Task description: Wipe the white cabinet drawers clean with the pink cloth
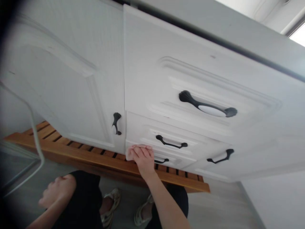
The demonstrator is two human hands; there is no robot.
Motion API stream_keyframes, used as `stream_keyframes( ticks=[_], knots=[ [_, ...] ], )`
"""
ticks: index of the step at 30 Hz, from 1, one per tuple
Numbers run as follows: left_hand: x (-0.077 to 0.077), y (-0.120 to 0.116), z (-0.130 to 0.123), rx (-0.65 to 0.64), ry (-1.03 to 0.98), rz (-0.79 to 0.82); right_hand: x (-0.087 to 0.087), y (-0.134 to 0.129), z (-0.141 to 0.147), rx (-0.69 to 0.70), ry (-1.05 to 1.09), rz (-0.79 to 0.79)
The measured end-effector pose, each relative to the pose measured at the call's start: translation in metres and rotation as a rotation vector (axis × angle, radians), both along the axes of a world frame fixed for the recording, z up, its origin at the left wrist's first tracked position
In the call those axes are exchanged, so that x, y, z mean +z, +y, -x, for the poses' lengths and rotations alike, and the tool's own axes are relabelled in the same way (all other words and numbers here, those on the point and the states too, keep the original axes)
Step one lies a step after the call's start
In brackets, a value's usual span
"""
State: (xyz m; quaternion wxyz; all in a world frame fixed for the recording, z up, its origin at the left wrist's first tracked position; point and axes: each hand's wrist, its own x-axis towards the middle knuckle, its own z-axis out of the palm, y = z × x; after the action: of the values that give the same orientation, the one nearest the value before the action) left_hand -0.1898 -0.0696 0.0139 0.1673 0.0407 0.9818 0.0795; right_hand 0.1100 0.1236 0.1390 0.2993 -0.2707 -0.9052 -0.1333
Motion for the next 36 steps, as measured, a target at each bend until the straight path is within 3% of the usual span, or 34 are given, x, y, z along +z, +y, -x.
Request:
stream_keyframes(
  ticks=[10,13,15,17,19,21,23,25,27,31,36],
  knots=[
    [-0.015,-0.006,0.005,0.010,0.018,-0.012,-0.023,0.025,-0.231,-0.424,-0.038,-0.121],
    [-0.012,-0.006,0.004,0.004,0.017,-0.017,-0.030,0.022,-0.269,-0.524,0.031,-0.030],
    [-0.009,-0.004,0.002,0.011,0.016,-0.015,-0.032,0.014,-0.275,-0.571,0.138,0.034],
    [-0.006,-0.002,0.000,0.021,0.011,-0.014,-0.031,0.002,-0.260,-0.570,0.244,0.078],
    [-0.004,0.000,-0.002,0.025,0.002,-0.020,-0.024,-0.013,-0.224,-0.480,0.300,0.107],
    [-0.002,0.002,-0.004,0.017,-0.004,-0.036,-0.012,-0.026,-0.173,-0.315,0.318,0.109],
    [0.001,0.002,-0.006,0.008,0.001,-0.051,0.005,-0.032,-0.114,-0.255,0.403,-0.017],
    [0.006,0.002,-0.008,0.008,0.009,-0.057,0.019,-0.028,-0.057,-0.152,0.435,-0.099],
    [0.010,0.001,-0.009,0.014,0.011,-0.058,0.024,-0.017,-0.009,-0.127,0.416,-0.082],
    [0.014,-0.003,-0.006,0.028,0.000,-0.059,0.001,0.001,0.048,-0.066,0.271,-0.133],
    [0.010,-0.008,0.000,0.042,-0.007,-0.047,-0.043,-0.003,0.060,-0.005,0.092,0.029]
  ],
)
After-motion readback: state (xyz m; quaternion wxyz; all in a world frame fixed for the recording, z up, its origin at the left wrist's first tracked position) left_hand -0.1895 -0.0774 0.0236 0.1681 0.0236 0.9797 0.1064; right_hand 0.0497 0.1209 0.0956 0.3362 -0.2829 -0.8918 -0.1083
